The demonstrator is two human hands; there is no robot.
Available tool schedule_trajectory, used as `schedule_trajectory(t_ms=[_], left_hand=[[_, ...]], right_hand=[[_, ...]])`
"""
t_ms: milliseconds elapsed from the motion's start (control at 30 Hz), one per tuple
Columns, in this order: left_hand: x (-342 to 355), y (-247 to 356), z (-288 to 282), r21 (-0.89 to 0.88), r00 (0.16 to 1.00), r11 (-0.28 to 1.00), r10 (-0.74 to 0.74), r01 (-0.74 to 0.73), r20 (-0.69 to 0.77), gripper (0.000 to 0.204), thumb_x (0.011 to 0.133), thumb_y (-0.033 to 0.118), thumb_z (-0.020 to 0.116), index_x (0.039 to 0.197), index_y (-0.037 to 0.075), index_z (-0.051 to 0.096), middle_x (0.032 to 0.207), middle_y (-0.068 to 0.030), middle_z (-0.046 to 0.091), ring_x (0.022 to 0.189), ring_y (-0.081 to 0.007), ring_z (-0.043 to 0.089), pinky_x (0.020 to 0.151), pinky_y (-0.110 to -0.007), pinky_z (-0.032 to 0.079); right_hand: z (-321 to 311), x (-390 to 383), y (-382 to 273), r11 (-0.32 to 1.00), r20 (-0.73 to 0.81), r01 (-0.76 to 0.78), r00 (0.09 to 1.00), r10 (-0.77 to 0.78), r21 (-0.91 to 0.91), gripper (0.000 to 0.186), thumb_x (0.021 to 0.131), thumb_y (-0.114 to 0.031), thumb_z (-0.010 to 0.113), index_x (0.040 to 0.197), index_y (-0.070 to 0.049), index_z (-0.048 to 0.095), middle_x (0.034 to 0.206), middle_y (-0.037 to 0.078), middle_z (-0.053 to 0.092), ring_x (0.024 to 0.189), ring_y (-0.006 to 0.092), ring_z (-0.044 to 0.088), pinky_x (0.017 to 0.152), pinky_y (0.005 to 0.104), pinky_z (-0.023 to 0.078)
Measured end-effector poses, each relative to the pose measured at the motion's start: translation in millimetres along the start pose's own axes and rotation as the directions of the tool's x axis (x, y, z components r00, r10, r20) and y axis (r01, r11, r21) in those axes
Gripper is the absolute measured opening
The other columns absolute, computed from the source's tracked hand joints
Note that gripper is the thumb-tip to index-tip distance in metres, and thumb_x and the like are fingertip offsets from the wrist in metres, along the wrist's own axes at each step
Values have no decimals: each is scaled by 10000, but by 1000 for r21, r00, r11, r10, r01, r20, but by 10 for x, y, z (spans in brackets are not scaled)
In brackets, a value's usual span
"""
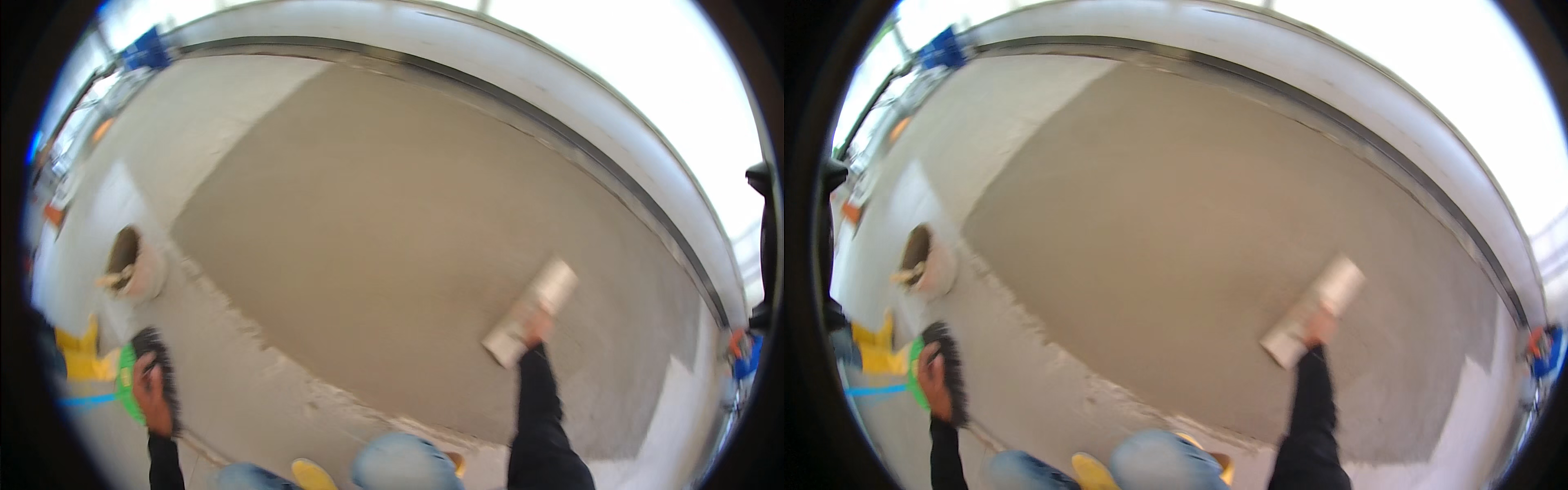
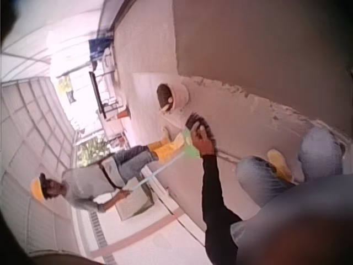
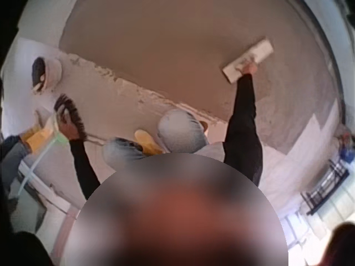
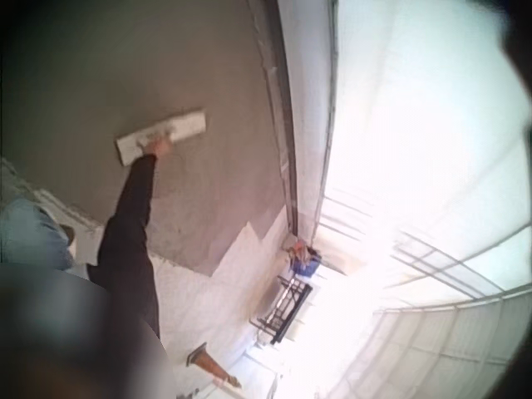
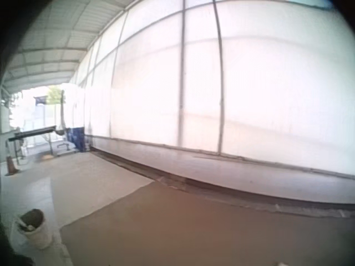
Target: The person scoops cement from a bucket with a trowel and spreads it onto the floor, then uses a long flat trowel to smooth the surface. The person repeats this process to cover a larger area of the floor.
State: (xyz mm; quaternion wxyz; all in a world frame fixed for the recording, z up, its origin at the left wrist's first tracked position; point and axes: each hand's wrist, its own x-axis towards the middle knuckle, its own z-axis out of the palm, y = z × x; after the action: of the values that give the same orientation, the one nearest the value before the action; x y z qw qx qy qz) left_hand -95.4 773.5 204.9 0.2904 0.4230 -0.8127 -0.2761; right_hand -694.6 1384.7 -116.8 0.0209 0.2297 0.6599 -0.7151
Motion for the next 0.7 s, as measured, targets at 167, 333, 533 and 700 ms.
schedule_trajectory(t_ms=[167,333,533,700], left_hand=[[641,-1801,446,-388,829,741,-543,548,134,560,975,417,623,1426,109,499,1300,-96,603,1202,-224,578,1006,-477,454],[1606,-2902,881,-836,700,278,-694,473,165,762,969,439,651,1557,92,314,1516,-221,422,1354,-392,464,1103,-533,401],[2547,-3996,825,-945,742,194,-667,264,70,819,980,475,636,1598,110,241,1589,-206,317,1434,-409,356,1175,-556,292],[3057,-4678,592,-931,872,269,-482,246,91,552,1033,381,478,1540,190,373,1509,-108,455,1386,-314,429,1142,-506,325]], right_hand=[[-1364,-670,-514,985,-117,-24,993,4,-170,608,922,-526,594,1323,-87,463,1121,71,474,974,205,439,833,380,346],[-2245,-1975,-938,913,-310,-182,948,65,-366,852,879,-683,535,1473,-103,343,1394,89,369,1259,239,326,1050,434,236],[-3085,-3063,-1024,885,-435,-255,898,67,-390,1064,845,-805,504,1614,-116,245,1654,110,287,1514,289,260,1227,501,189],[-3567,-3222,-839,927,-411,-106,910,-56,-360,792,904,-501,648,1539,-124,359,1294,95,501,1092,286,527,851,474,481]])
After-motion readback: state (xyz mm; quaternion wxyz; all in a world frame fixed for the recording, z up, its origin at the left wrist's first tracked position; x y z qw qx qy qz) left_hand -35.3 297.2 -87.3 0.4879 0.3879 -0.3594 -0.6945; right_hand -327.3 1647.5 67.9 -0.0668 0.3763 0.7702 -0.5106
